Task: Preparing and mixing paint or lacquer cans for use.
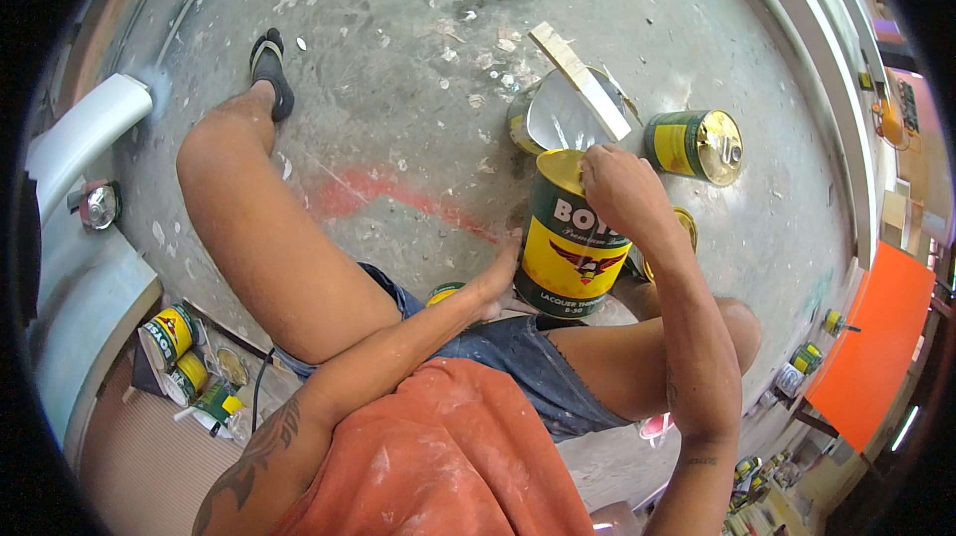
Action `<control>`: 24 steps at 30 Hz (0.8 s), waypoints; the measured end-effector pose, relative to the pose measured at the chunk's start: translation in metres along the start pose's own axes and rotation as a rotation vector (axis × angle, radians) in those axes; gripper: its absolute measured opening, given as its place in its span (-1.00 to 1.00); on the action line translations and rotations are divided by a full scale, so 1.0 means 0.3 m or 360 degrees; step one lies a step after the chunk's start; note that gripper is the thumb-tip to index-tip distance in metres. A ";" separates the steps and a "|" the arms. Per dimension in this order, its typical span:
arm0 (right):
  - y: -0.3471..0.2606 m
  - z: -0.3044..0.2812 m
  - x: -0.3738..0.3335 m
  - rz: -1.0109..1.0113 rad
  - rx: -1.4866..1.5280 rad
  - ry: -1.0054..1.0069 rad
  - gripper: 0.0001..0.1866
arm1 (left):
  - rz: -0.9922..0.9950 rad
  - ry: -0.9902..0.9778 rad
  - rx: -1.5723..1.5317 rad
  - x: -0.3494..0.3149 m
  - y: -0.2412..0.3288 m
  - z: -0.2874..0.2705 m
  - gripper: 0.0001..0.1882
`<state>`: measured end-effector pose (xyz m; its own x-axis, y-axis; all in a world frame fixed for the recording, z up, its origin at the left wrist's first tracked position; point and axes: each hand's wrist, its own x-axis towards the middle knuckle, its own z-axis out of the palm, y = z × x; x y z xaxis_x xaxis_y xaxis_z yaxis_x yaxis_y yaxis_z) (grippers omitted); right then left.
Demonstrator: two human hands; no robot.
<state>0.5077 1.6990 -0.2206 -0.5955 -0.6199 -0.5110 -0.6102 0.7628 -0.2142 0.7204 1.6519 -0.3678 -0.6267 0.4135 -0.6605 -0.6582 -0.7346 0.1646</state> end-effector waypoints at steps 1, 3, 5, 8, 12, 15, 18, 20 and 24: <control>0.001 0.002 -0.001 -0.0004 0.0001 0.0004 -0.71 | -0.0016 0.0011 0.0001 0.000 -0.002 -0.001 -0.10; 0.002 0.003 0.001 -0.0011 0.0000 0.0008 -0.70 | -0.0028 0.0022 0.0002 0.007 -0.008 -0.005 -0.10; 0.004 0.005 0.004 -0.0018 -0.0007 -0.0003 -0.70 | -0.0026 0.0082 0.0051 0.005 -0.004 -0.002 -0.08; 0.003 0.001 0.007 -0.0025 -0.0042 -0.0013 -0.70 | -0.0121 0.0013 -0.0037 -0.026 0.022 0.015 -0.07; -0.006 -0.002 0.006 -0.0008 -0.0010 -0.0010 -0.70 | -0.0144 0.0101 -0.0034 -0.059 0.049 0.045 -0.07; -0.005 0.002 0.010 0.0000 -0.0018 -0.0014 -0.69 | -0.0116 0.0055 -0.0044 -0.059 0.045 0.042 -0.06; -0.004 0.004 0.011 0.0030 -0.0015 -0.0027 -0.69 | -0.0152 0.0026 -0.0034 -0.056 0.040 0.033 -0.05; 0.001 0.006 0.010 0.0017 -0.0010 0.0004 -0.69 | -0.0180 -0.0036 -0.0038 -0.056 0.040 0.031 -0.04; 0.011 0.018 0.011 -0.0047 -0.0017 0.0081 -0.66 | -0.0181 -0.0004 -0.0057 -0.064 0.046 0.043 -0.04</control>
<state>0.5065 1.7006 -0.2274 -0.6027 -0.6509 -0.4616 -0.6332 0.7421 -0.2197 0.7181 1.6406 -0.3434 -0.5496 0.4966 -0.6718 -0.7100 -0.7014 0.0623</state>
